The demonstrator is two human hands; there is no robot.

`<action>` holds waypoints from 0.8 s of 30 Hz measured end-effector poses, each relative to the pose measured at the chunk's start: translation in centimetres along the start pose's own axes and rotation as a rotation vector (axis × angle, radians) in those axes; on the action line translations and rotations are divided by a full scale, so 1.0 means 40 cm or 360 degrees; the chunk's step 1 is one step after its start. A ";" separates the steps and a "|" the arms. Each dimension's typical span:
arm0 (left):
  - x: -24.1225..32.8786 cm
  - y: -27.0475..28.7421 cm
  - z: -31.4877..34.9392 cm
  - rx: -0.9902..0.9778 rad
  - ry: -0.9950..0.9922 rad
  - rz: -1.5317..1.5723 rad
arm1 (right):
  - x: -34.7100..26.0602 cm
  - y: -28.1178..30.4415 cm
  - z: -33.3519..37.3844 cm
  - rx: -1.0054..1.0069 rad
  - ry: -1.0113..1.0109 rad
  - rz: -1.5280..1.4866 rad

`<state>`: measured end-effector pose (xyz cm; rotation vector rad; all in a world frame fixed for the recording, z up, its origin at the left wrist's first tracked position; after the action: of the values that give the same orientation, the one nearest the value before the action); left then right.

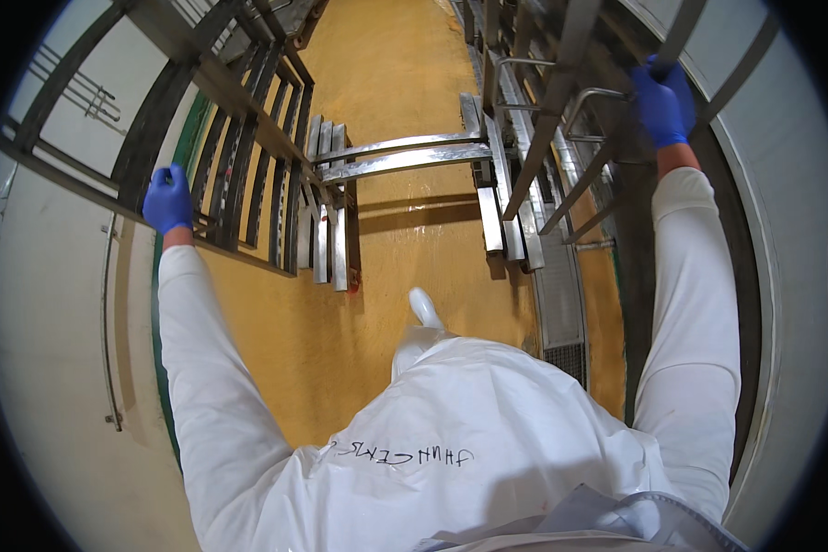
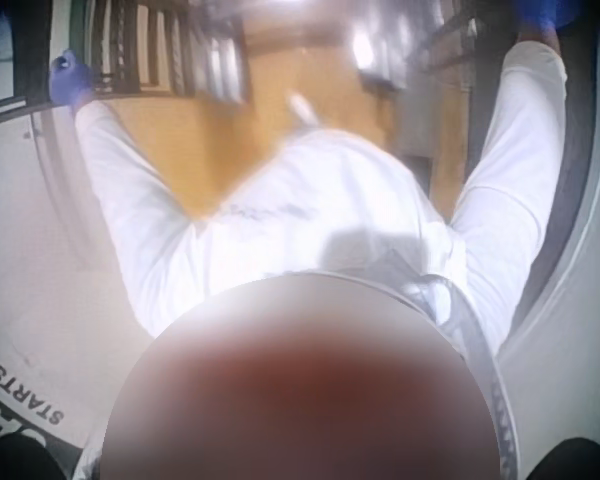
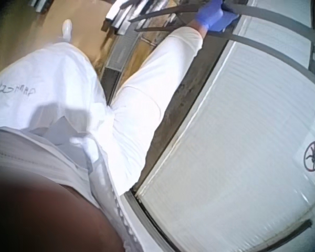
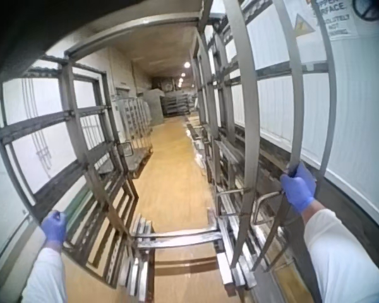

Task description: The person pushes a metal cart through a warehouse aisle lined with racks. A large red spill is visible on the floor as the person continues to move the cart forward.

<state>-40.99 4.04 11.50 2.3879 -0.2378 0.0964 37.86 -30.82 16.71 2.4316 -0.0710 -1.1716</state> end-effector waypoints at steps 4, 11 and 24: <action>0.017 0.050 0.037 0.0214 -0.0071 0.0200 | -0.021 -0.010 0.037 -0.0085 -0.0226 -0.0040; 0.070 0.083 0.035 0.0240 -0.0271 0.0380 | 0.117 0.018 0.035 0.0036 -0.0085 0.0241; 0.044 0.056 0.005 0.0188 -0.0213 0.0201 | 0.008 -0.001 -0.016 -0.0040 0.0028 0.0092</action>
<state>-39.70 2.05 13.08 2.4985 -0.4576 0.0097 38.53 -30.63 16.81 2.4014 -0.1197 -1.1195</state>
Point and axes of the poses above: each hand's wrist, its own z-axis away from the middle knuckle, its own y-axis out of the back of the hand, x = y × z, the point moved 8 cm from there along -z, towards the middle knuckle, and after that the axes turned 7 degrees about -y, right-handed, at the moved point
